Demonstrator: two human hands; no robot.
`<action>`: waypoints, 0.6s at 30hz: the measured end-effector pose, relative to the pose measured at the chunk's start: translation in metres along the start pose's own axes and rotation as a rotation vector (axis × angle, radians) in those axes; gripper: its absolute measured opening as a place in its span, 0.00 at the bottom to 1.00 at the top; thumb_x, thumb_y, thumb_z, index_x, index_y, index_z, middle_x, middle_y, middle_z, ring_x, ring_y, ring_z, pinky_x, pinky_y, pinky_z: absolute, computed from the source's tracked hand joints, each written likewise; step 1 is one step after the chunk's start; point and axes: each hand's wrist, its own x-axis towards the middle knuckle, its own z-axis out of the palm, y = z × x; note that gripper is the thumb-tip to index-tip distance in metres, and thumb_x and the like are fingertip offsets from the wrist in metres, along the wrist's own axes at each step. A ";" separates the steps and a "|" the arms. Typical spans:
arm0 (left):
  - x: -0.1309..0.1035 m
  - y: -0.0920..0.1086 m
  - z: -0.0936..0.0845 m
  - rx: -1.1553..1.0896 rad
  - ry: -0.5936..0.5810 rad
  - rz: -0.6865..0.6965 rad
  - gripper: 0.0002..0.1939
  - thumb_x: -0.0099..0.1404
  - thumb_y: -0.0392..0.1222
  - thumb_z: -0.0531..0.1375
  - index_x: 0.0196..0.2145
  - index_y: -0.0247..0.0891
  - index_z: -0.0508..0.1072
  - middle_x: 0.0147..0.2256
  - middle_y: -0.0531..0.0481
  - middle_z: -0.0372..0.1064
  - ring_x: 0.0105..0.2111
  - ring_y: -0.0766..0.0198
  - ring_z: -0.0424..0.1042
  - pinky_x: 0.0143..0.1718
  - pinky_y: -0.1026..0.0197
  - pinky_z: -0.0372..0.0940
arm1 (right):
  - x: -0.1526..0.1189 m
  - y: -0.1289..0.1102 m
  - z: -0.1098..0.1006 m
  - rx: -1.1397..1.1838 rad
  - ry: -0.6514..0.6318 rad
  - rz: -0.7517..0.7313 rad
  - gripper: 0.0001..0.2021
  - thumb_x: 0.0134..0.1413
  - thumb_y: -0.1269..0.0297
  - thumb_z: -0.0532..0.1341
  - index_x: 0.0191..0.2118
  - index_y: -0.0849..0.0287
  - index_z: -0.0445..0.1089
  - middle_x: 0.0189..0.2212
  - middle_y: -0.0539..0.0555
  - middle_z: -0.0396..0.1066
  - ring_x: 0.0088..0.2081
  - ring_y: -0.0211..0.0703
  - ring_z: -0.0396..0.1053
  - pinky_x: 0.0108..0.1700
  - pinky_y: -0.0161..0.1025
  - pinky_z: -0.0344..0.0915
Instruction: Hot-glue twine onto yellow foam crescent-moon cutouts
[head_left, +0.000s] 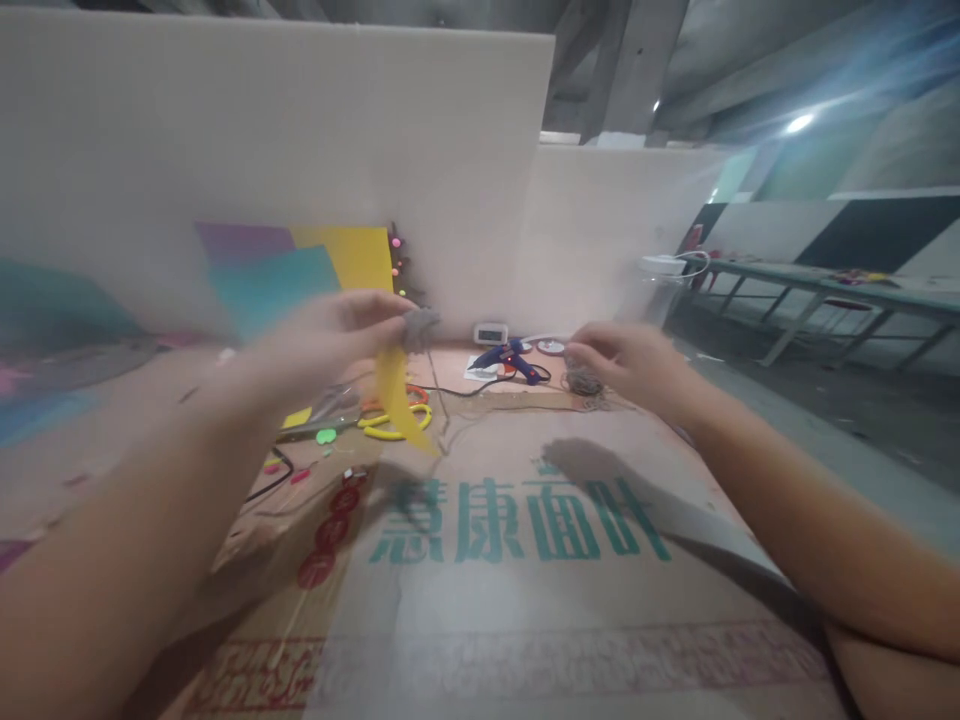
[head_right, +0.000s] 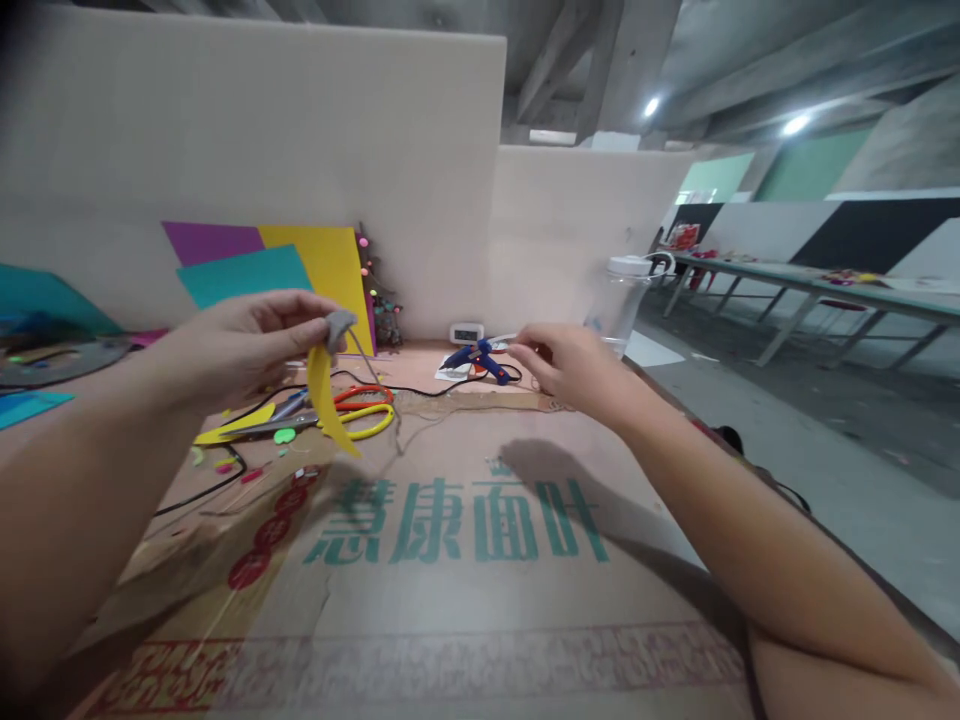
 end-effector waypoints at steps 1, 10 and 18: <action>0.000 -0.003 0.012 -0.093 -0.019 0.002 0.15 0.58 0.50 0.65 0.39 0.40 0.76 0.35 0.49 0.74 0.35 0.63 0.72 0.35 0.64 0.65 | -0.002 -0.008 0.000 0.104 0.048 0.026 0.14 0.60 0.55 0.54 0.34 0.59 0.73 0.26 0.52 0.72 0.26 0.37 0.64 0.29 0.35 0.56; -0.013 -0.038 0.091 -0.549 -0.323 0.034 0.08 0.65 0.46 0.60 0.36 0.39 0.71 0.32 0.53 0.68 0.36 0.67 0.67 0.42 0.65 0.60 | -0.025 -0.042 0.088 1.167 -0.354 0.215 0.24 0.58 0.49 0.58 0.56 0.53 0.60 0.39 0.53 0.71 0.21 0.31 0.65 0.23 0.33 0.64; -0.015 -0.046 0.102 -0.555 -0.378 0.026 0.09 0.62 0.46 0.62 0.37 0.39 0.73 0.37 0.49 0.71 0.39 0.63 0.68 0.42 0.62 0.62 | -0.032 -0.035 0.109 1.377 -0.495 0.332 0.20 0.47 0.47 0.66 0.31 0.60 0.66 0.18 0.44 0.61 0.16 0.27 0.53 0.17 0.28 0.49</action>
